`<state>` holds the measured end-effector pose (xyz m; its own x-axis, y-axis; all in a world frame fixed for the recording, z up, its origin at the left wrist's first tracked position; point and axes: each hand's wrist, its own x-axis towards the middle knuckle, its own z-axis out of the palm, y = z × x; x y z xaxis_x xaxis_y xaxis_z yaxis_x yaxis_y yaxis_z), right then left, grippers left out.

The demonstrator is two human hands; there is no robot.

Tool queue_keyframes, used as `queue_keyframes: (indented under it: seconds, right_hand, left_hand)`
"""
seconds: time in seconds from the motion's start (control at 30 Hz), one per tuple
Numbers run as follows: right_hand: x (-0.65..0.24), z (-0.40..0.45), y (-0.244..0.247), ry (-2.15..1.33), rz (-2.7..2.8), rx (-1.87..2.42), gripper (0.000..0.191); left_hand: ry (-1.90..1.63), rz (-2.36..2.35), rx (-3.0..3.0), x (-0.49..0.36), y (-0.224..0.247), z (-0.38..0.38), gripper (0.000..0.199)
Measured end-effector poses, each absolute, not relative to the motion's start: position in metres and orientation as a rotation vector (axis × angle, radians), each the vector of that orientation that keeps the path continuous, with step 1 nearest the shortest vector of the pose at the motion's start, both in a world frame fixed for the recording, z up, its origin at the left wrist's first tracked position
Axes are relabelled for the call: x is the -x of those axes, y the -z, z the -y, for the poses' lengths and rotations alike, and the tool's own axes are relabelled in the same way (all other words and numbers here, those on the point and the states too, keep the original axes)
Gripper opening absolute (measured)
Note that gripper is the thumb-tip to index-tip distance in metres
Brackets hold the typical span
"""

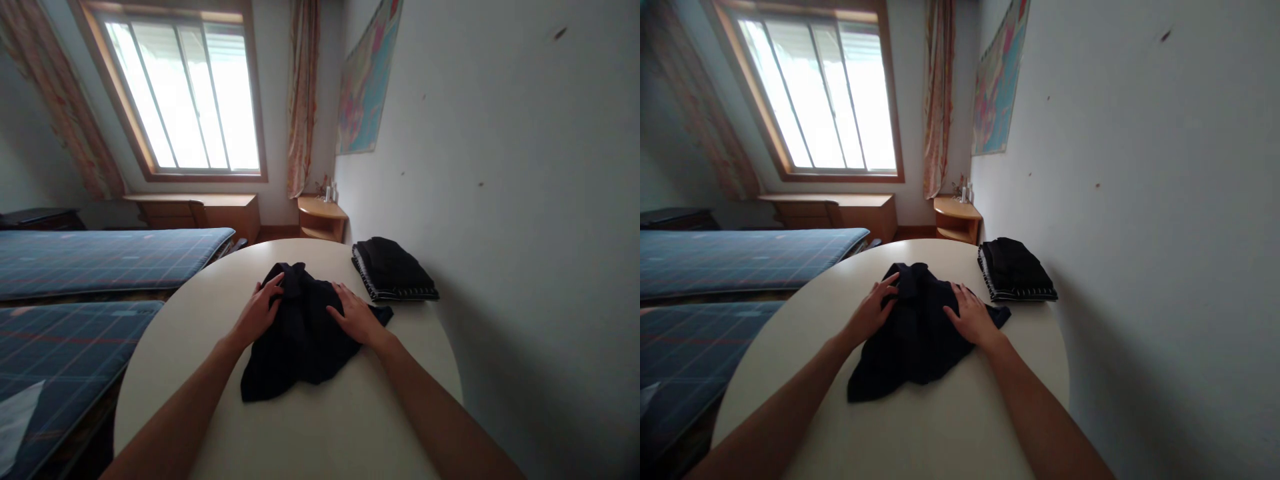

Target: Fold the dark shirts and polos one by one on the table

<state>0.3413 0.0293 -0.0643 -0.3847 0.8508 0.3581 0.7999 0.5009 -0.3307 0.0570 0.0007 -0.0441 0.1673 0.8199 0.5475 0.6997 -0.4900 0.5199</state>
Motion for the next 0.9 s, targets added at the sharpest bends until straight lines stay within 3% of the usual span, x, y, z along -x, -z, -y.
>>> queue_keyframes:
  seconds: [0.13, 0.2, 0.3, 0.4, 0.5, 0.67, 0.8, 0.9]
  right_hand:
    - [-0.346, -0.026, 0.057, -0.128, 2.352, 1.415, 0.056]
    - [-0.345, -0.021, 0.045, -0.145, 2.36, 1.442, 0.047]
    - [-0.341, -0.013, 0.028, -0.149, 2.305, 1.464, 0.05]
    - [-0.34, -0.008, 0.018, -0.036, 2.197, 1.225, 0.044]
    - [-0.342, -0.009, 0.018, -0.044, 2.24, 0.964, 0.056]
    - [-0.343, -0.02, 0.028, -0.234, 2.212, 0.971, 0.024]
    - [-0.345, -0.024, 0.03, -0.376, 2.004, 1.01, 0.025]
    - [-0.349, -0.025, 0.029, -0.457, 1.838, 1.049, 0.03]
  left_hand:
    - [-1.112, -1.377, -2.433, -0.061, 0.044, 0.0, 0.038]
    - [-1.09, -1.272, -2.487, -0.062, 0.04, 0.002, 0.036]
    - [-1.062, -1.138, -2.575, -0.065, 0.033, 0.01, 0.039]
    - [-0.986, -1.052, -2.659, -0.073, 0.027, 0.02, 0.042]
    - [-0.923, -1.014, -2.698, -0.081, 0.023, 0.026, 0.042]
    - [-0.919, -1.112, -2.67, -0.086, 0.026, 0.026, 0.04]
    - [-1.133, -1.423, -2.424, -0.081, 0.036, 0.017, 0.065]
    - [-1.108, -1.504, -2.125, -0.074, 0.047, 0.007, 0.068]
